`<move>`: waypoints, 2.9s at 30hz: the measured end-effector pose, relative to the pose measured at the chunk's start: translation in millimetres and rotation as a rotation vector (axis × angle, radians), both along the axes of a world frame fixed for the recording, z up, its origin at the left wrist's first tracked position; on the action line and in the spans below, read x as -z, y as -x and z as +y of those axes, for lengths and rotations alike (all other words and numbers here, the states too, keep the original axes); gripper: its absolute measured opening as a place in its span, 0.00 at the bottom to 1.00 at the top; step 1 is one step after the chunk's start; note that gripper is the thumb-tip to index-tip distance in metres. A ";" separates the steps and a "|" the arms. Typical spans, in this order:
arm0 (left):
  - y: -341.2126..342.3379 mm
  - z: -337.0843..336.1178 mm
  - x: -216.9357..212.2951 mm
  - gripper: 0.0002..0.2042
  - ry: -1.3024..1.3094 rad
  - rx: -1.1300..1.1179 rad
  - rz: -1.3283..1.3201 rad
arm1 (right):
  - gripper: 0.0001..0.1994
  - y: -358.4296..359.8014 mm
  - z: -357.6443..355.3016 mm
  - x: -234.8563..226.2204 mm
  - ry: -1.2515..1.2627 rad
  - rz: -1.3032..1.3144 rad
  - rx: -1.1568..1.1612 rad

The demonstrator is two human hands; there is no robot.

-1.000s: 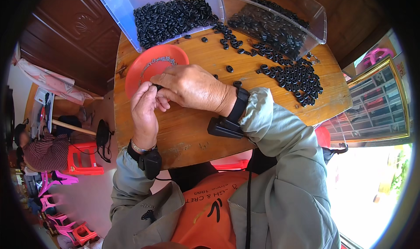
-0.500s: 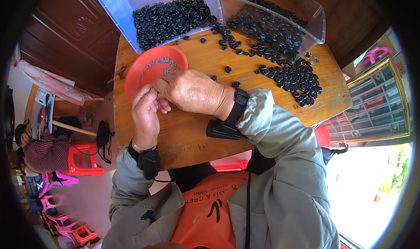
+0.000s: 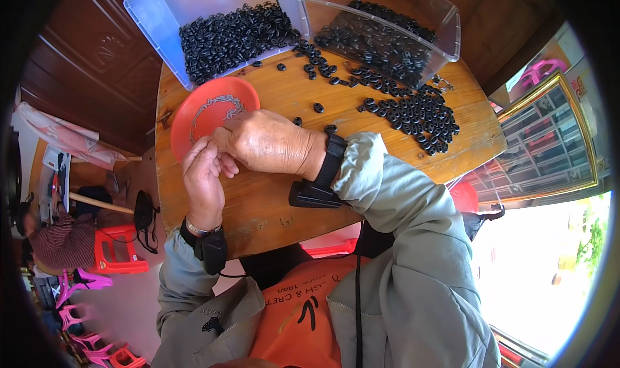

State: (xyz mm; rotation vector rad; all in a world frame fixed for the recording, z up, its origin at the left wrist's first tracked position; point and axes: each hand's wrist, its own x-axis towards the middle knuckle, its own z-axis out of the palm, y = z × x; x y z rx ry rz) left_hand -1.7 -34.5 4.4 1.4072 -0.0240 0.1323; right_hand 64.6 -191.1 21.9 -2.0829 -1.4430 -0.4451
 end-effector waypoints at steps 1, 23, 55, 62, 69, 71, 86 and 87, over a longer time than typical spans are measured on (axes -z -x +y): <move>-1.0 0.6 -0.1 0.13 0.004 0.007 -0.006 | 0.09 -0.3 1.5 1.7 -0.047 0.015 0.002; -23.1 43.0 -2.9 0.08 -0.008 -0.299 -0.150 | 0.08 -73.9 -73.4 -48.4 -0.255 -0.163 0.535; -23.3 38.5 -0.7 0.08 -0.077 -0.145 0.036 | 0.19 -63.4 -104.4 17.5 0.697 -0.074 0.360; -15.0 31.1 -1.3 0.08 -0.230 -0.096 -0.021 | 0.19 31.6 -121.8 -10.2 0.352 0.138 0.314; 0.6 0.9 -4.6 0.07 -0.518 0.012 -0.156 | 0.16 80.3 -170.9 8.8 0.166 0.218 0.518; 1.0 -11.1 -10.5 0.09 -0.774 0.091 -0.261 | 0.16 81.2 -179.2 18.0 0.127 0.211 0.526; 1.7 -55.7 -5.4 0.24 -1.074 0.209 -0.239 | 0.17 78.1 -187.2 40.4 -0.010 0.182 0.536; 1.0 -56.8 -6.6 0.23 -1.113 0.238 -0.250 | 0.17 78.2 -188.0 41.0 -0.010 0.171 0.540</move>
